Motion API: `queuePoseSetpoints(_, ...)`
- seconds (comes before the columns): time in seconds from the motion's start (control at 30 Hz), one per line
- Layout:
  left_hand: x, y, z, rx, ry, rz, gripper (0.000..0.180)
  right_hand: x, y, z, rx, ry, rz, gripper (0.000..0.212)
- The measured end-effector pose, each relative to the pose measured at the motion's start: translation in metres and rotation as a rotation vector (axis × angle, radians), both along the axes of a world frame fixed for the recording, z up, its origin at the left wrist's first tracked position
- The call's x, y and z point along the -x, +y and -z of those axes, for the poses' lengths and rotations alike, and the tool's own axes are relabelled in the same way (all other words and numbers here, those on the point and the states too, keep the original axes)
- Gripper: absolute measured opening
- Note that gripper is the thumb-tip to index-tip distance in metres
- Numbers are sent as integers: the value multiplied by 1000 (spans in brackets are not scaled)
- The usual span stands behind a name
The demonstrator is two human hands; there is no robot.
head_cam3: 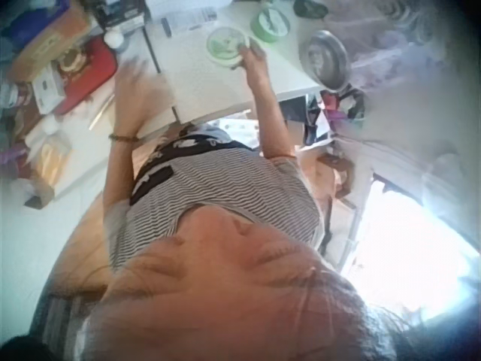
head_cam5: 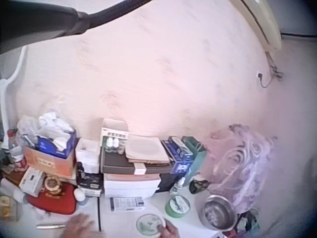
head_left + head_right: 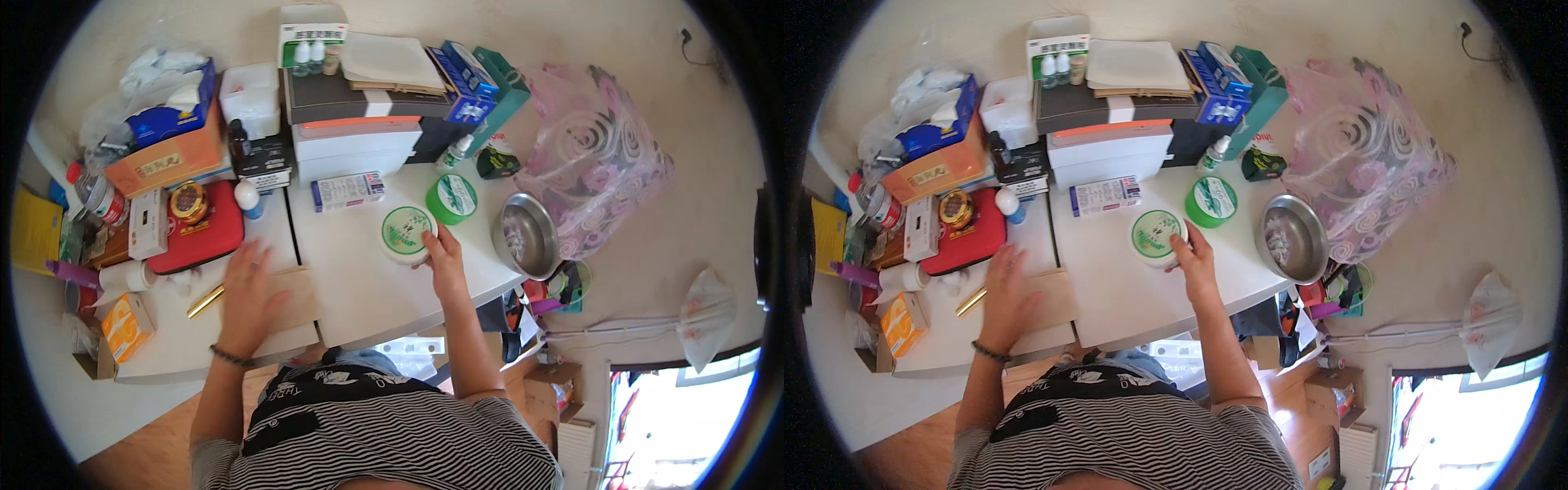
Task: The person organizes a cluttered white cabinet surface in a bedroom. They move various items including water bottles, boxes, a first aid kit, and a metal bowl to clear space. The person then wipes the surface with a cloth and arranges the items back in a more orderly fashion.
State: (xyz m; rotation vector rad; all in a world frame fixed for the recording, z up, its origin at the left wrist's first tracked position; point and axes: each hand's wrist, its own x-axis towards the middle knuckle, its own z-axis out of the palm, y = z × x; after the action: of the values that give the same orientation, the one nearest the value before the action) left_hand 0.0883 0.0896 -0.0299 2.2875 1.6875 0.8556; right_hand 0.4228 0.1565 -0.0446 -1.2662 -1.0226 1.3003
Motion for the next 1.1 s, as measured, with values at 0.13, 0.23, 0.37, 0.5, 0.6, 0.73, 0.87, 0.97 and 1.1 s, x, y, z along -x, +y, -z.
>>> queuePoseSetpoints(0.13,46,-27,20,-38,79,-277,47,-28,6,18,19,-142,51,60)
queuePoseSetpoints(0.23,58,-35,37,9,53,-369,36,-37,10,39,-70,-491,68,87)
queuePoseSetpoints(0.37,55,-29,45,-5,30,-403,31,-22,8,17,-331,-971,148,101)
queuePoseSetpoints(0.5,58,-27,54,-70,56,-411,31,-23,22,24,-378,-1072,197,105)
queuePoseSetpoints(0.6,58,-28,54,-63,32,-403,31,-14,20,13,-329,-980,215,107)
queuePoseSetpoints(0.73,56,-27,51,-56,31,-401,30,-17,29,22,-437,-915,281,100)
queuePoseSetpoints(0.87,57,-28,53,-73,33,-402,29,-39,34,-6,-493,-828,371,92)
queuePoseSetpoints(0.97,57,-28,53,-74,63,-396,29,-62,56,-25,-519,-978,482,99)
queuePoseSetpoints(1.1,58,-26,55,-69,55,-396,28,-85,80,6,-525,-900,463,106)
